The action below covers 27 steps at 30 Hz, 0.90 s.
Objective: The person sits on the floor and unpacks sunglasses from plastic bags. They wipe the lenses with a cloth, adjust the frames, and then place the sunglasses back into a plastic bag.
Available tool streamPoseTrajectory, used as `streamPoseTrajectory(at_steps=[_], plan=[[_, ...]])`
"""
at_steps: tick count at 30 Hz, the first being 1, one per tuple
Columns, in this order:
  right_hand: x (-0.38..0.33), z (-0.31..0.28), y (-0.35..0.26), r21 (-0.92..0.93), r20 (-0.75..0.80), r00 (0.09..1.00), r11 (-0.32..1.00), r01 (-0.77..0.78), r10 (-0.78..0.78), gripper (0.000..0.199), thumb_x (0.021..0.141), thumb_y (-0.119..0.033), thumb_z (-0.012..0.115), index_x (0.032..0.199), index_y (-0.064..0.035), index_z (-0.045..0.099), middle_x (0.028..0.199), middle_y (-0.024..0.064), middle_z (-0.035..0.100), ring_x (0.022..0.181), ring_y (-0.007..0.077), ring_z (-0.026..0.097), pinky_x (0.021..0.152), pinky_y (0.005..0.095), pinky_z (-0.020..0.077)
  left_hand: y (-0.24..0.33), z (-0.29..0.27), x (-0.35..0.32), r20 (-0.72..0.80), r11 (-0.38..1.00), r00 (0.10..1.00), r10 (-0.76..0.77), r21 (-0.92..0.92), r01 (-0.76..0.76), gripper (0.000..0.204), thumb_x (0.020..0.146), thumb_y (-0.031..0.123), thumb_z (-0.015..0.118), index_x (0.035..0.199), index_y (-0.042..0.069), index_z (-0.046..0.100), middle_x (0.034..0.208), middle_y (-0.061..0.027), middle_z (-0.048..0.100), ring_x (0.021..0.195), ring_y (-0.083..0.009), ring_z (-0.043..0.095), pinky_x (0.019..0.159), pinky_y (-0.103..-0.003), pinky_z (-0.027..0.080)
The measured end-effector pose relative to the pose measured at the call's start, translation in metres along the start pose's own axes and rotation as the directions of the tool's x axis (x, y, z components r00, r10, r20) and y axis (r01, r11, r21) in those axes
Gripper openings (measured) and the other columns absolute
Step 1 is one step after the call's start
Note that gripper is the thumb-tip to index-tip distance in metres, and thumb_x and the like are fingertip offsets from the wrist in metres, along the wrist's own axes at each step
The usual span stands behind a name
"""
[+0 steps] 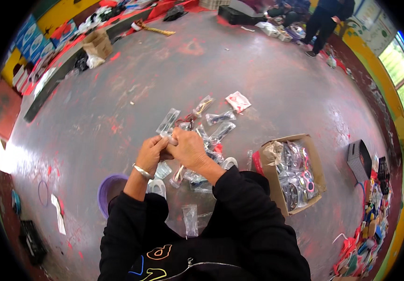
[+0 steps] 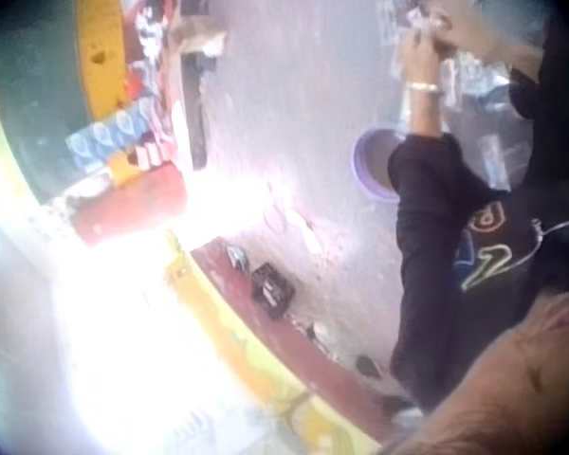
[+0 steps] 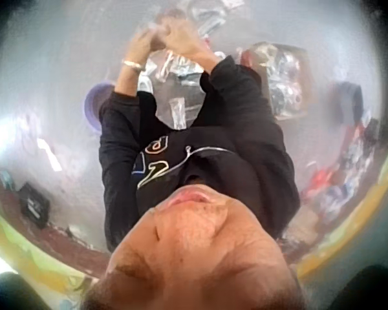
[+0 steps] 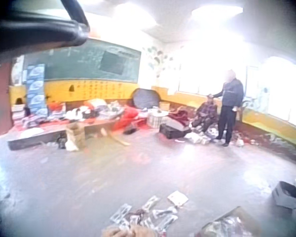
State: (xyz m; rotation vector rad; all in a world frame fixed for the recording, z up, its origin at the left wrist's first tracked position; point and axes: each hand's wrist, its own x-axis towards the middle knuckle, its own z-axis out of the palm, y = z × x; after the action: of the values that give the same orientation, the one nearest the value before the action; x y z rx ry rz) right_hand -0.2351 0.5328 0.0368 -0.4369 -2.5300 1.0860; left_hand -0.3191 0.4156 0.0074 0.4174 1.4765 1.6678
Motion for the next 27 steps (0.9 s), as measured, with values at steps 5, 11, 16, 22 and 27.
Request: streamPoseTrajectory(at_steps=[5,11,16,22,27], plan=[[0.009,-0.005,0.011,0.349,0.322,0.939,0.907,-0.234,0.119,0.024,0.072,-0.022,0.062,0.066,0.0013,0.056,0.055,0.0026,0.047,0.053,0.0073,0.047,0.045,0.0257,0.0384,0.007,0.001,-0.003,-0.036,0.997,0.998,0.052,-0.063,-0.054,0.023,0.087,0.022,0.050,0.081,0.002,0.057,0.070,-0.0055,0.060,0.059,-0.0121,0.059,0.055,-0.022,0.049],[0.012,-0.018,0.016,0.648,0.539,0.814,0.510,-0.566,0.217,0.017,0.083,-0.021,0.054,0.077,-0.0057,0.059,0.062,-0.0032,0.052,0.052,0.0048,0.047,0.047,0.0205,0.0381,0.007,0.001,-0.002,-0.033,0.987,0.986,0.161,0.008,-0.161,0.026,0.089,0.024,0.048,0.073,0.004,0.055,0.064,-0.0044,0.058,0.052,-0.0088,0.053,0.050,-0.020,0.043],[0.012,-0.019,0.016,0.665,0.584,0.783,0.427,-0.613,0.214,0.015,0.080,-0.019,0.057,0.078,-0.0042,0.061,0.065,-0.0001,0.055,0.053,0.0079,0.052,0.045,0.0212,0.0428,0.004,-0.004,0.001,-0.027,0.985,0.985,0.171,0.009,-0.171,0.027,0.089,0.024,0.046,0.071,0.006,0.053,0.061,-0.0017,0.055,0.052,-0.0077,0.050,0.048,-0.020,0.040],[0.009,-0.018,0.012,0.562,0.447,0.881,0.717,-0.414,0.158,0.013,0.072,-0.011,0.060,0.070,0.0021,0.059,0.057,0.0061,0.056,0.048,0.0110,0.054,0.045,0.0236,0.0465,-0.013,-0.008,0.011,-0.016,0.992,0.993,0.116,0.048,-0.115,0.029,0.089,0.029,0.045,0.079,0.003,0.055,0.062,-0.0009,0.051,0.052,-0.0095,0.052,0.045,-0.023,0.044],[0.008,-0.010,0.011,0.489,0.368,0.922,0.817,-0.304,0.123,0.018,0.068,-0.014,0.065,0.063,0.0003,0.055,0.054,0.0044,0.053,0.046,0.0096,0.051,0.042,0.0222,0.0398,0.010,0.009,-0.003,-0.017,0.997,1.000,-0.020,-0.076,0.019,0.025,0.087,0.024,0.047,0.084,0.001,0.055,0.071,-0.0059,0.058,0.057,-0.0127,0.058,0.048,-0.024,0.049]])
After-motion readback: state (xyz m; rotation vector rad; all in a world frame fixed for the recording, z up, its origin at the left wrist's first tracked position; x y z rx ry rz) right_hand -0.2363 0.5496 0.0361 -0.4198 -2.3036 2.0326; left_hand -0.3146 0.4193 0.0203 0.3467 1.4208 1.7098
